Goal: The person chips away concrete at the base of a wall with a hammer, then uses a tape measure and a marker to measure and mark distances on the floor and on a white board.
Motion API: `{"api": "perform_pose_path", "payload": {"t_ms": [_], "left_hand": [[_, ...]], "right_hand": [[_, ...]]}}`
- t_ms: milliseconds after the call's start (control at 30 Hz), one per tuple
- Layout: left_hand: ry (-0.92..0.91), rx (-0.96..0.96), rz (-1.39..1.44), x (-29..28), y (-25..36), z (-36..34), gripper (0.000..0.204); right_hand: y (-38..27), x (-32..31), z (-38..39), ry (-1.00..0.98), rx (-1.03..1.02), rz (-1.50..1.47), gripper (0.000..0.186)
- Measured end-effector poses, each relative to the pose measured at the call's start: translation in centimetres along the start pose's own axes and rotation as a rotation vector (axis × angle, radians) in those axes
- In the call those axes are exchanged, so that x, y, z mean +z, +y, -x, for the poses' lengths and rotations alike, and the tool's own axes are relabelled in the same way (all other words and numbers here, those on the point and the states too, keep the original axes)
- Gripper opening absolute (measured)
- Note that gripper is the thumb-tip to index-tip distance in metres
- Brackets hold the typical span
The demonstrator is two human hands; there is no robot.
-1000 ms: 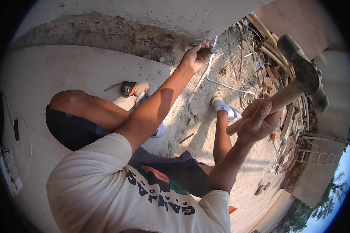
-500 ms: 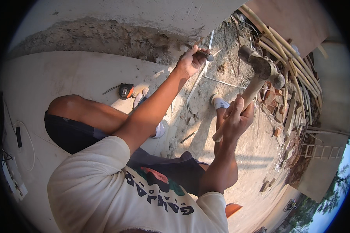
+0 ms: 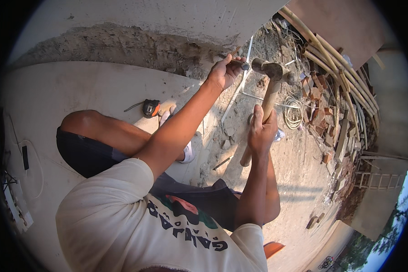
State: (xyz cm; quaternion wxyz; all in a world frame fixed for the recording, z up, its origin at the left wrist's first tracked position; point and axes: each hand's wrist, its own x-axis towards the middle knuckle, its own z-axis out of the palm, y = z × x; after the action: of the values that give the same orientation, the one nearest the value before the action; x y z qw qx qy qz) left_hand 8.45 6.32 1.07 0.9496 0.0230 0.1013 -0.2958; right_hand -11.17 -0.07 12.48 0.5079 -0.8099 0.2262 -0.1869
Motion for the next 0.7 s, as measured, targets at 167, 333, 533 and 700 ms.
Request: {"api": "perform_pose_path", "payload": {"t_ms": [167,333,533,700], "left_hand": [[-0.091,0.006,-0.02,0.0,0.7,-0.7,0.034],[0.016,0.03,0.044,1.5,0.2,-0.7,0.035],[0.018,0.025,0.007,0.9,-0.1,0.2,0.034],[-0.018,0.025,-0.021,0.1,0.3,-0.1,0.032]], "right_hand": [[-11.3,-3.0,0.3,0.337,-0.359,-0.356,0.01],[-12.1,-1.4,-1.9,0.64,-0.634,-0.548,0.009],[2.2,1.0,-0.3,0.031,-0.064,0.296,0.017],[-8.8,-2.8,0.7,0.224,-0.142,-0.106,0.016]]}}
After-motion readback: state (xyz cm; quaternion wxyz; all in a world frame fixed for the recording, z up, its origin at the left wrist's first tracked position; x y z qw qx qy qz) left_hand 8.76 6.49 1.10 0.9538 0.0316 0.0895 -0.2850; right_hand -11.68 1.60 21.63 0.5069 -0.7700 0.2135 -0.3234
